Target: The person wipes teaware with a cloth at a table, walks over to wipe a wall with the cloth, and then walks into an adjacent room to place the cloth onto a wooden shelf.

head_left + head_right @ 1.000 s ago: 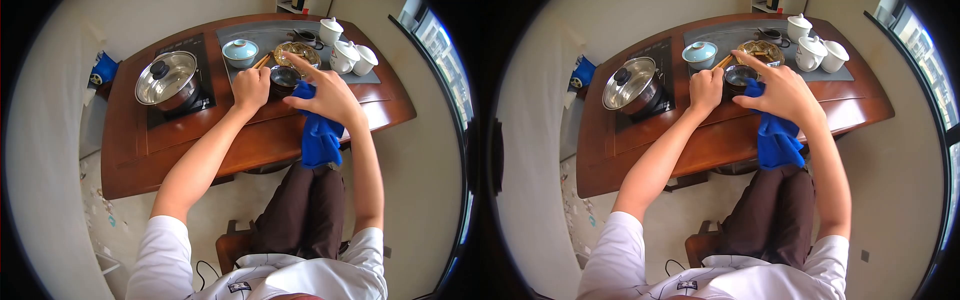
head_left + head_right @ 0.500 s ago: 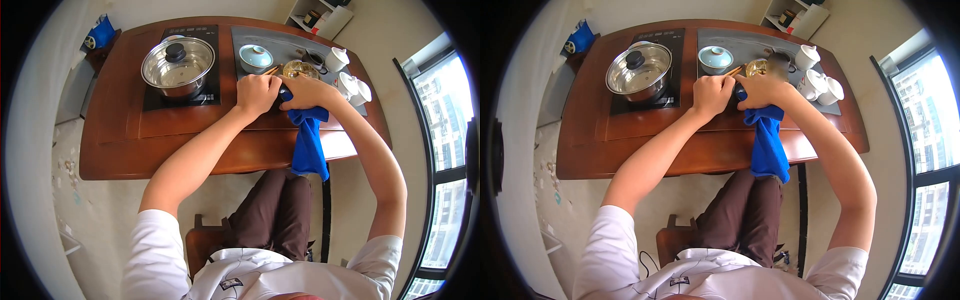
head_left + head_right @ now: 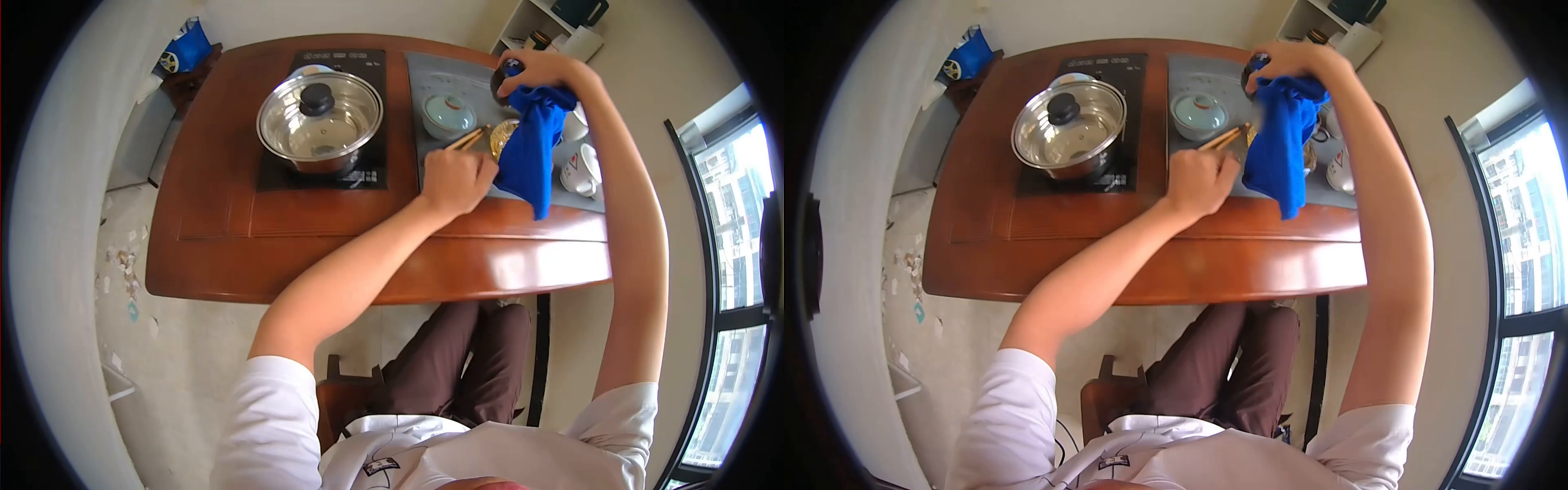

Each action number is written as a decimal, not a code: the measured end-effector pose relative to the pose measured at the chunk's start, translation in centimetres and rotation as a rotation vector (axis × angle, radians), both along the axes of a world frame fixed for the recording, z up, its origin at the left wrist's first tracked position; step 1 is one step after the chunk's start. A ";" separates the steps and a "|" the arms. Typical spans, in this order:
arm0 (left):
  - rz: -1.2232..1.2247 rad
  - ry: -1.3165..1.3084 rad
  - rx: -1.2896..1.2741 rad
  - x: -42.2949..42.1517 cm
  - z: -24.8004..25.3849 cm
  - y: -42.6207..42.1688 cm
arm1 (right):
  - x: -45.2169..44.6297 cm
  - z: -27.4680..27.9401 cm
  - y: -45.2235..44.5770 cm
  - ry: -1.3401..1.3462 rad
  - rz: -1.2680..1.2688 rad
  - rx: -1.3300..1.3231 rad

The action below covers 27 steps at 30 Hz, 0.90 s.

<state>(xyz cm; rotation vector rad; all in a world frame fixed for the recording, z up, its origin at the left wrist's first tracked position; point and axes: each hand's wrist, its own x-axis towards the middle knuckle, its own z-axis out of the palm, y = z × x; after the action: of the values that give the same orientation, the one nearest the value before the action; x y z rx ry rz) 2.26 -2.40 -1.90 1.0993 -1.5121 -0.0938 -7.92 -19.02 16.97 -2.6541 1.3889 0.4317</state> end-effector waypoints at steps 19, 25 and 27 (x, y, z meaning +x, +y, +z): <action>-0.121 0.042 0.025 -0.7 -0.6 -1.1 | 3.5 -9.1 -7.5 0.204 -0.087 0.040; -0.120 0.030 0.064 -0.8 -0.6 -0.8 | 6.7 -0.9 -5.4 0.517 -0.177 0.102; -0.114 0.044 0.074 -0.7 -0.6 -0.7 | 9.5 5.5 0.4 0.530 0.052 -0.074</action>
<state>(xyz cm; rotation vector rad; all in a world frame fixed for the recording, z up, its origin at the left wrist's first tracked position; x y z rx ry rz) 1.54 -3.06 -2.50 1.0619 -1.5421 -0.2527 1.63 -18.57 22.50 -2.7563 1.4764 1.1802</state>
